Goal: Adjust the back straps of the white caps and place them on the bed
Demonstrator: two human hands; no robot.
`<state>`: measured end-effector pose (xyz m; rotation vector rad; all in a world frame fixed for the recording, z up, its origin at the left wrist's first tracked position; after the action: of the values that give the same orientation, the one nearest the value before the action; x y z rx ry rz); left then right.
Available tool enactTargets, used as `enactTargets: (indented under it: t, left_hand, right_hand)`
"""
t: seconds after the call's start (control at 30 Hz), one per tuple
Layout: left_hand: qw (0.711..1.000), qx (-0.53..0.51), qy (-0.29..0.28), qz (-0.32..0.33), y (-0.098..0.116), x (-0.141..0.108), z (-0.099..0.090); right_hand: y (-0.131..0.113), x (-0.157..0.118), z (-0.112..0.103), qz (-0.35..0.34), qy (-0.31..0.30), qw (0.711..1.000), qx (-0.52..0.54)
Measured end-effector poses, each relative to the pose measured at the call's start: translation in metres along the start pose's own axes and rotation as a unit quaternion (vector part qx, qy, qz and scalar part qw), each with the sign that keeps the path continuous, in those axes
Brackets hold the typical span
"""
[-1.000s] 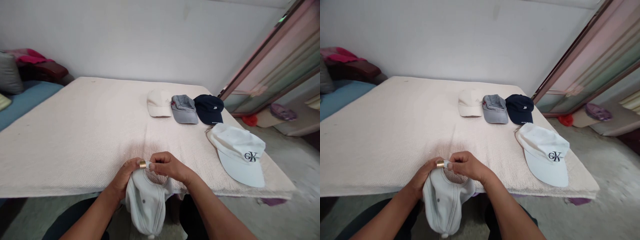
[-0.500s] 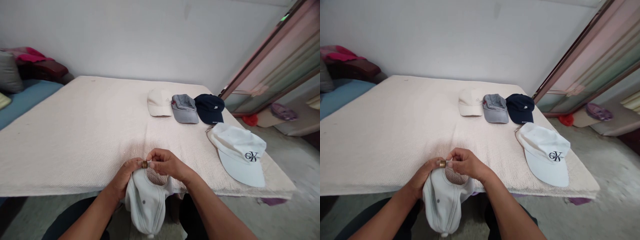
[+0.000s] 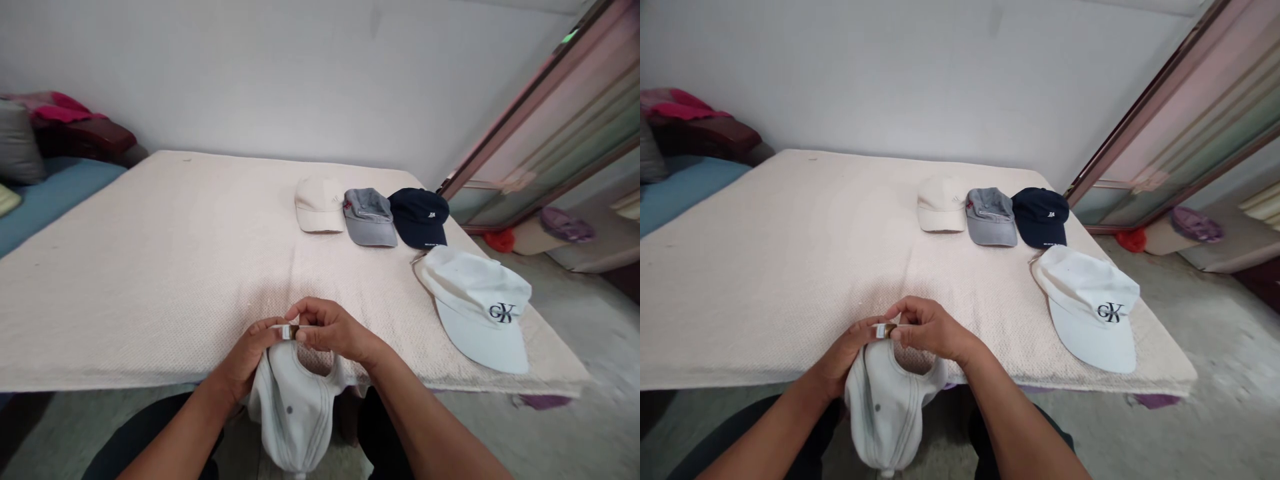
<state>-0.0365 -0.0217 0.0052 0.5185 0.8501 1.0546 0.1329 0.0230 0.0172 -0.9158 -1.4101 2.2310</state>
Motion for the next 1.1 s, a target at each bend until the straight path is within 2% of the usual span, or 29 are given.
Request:
enactTargets:
  t: [0.17,0.33,0.53,0.77,1.1]
  left_hand:
    - [0.999,0.008,0.049,-0.012,0.0,0.001,-0.003]
    - [0.998,-0.067,0.022,0.004,0.001,0.002,-0.004]
    - [0.997,-0.062,0.038,0.025,0.003,0.002,-0.006]
    - [0.998,0.047,0.014,0.028,0.003,0.002,-0.003]
    - [0.999,-0.022,-0.023,0.0,0.001,0.001,-0.005]
  right_hand:
    - [-0.004,-0.003,-0.001,0.012,0.009,1.0,-0.022]
    - [-0.007,-0.008,-0.004,0.031,0.03,0.998,-0.046]
    - [-0.004,-0.01,-0.008,0.062,0.063,0.996,0.007]
    - [-0.001,-0.008,0.0,0.055,0.053,0.994,0.073]
    - [-0.005,-0.01,0.0,0.028,0.012,0.996,0.078]
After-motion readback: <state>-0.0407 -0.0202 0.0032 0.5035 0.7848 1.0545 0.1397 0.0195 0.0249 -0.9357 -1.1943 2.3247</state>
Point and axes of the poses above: each hand's wrist, its own x-axis towards the middle knuckle, its own z-axis out of the palm, y = z × x, the point moved 1 cm from there along x, towards the middle knuckle, and after that the axes turned 12 degrees about z, right-handed, at the moved point
